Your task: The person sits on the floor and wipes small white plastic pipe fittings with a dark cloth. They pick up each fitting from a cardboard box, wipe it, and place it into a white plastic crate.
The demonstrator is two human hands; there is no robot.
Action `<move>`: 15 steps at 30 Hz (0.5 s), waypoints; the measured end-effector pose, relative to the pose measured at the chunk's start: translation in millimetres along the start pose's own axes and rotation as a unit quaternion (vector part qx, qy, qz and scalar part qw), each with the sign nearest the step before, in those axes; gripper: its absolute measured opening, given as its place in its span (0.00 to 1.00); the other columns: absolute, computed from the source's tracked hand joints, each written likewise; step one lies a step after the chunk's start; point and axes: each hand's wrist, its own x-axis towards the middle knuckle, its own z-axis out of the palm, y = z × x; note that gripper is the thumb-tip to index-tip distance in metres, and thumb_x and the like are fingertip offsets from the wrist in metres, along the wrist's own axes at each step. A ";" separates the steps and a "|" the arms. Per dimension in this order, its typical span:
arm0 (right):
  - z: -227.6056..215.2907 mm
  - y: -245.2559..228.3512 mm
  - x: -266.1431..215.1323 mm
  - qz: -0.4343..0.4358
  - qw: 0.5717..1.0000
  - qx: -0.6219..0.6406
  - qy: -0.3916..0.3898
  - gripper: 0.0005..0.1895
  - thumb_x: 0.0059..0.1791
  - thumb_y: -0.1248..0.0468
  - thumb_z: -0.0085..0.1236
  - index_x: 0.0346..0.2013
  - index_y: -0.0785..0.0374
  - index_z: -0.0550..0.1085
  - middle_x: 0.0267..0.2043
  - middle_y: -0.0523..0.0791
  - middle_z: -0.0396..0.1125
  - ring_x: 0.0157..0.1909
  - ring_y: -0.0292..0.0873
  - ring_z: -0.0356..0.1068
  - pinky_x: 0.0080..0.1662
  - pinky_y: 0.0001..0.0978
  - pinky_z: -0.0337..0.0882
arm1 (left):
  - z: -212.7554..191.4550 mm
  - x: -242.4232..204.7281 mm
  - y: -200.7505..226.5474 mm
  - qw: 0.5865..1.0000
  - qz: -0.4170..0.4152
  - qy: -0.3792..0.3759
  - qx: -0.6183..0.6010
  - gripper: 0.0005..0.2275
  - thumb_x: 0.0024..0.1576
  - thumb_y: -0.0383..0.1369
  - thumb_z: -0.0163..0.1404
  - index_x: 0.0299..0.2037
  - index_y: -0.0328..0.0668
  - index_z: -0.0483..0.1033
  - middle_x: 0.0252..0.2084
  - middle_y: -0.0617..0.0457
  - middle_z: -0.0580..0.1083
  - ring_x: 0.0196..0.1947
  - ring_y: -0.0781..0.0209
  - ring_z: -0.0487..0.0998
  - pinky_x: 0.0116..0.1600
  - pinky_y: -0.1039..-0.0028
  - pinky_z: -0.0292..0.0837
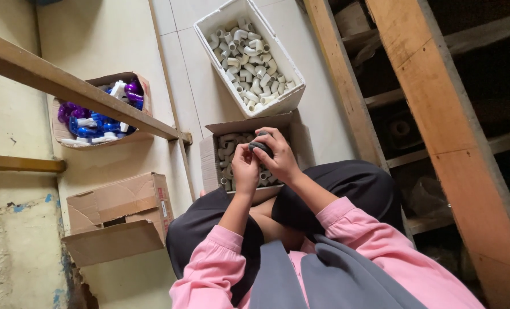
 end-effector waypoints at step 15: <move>-7.7 92.1 -2.2 0.241 0.937 0.163 0.194 0.07 0.53 0.62 0.61 0.43 0.58 0.75 0.35 0.45 0.74 0.38 0.36 0.72 0.41 0.27 0.74 | 24.8 -28.2 80.3 0.900 0.384 -0.028 0.206 0.13 0.55 0.24 0.61 0.49 0.40 0.80 0.40 0.53 0.79 0.41 0.58 0.83 0.43 0.76 0.81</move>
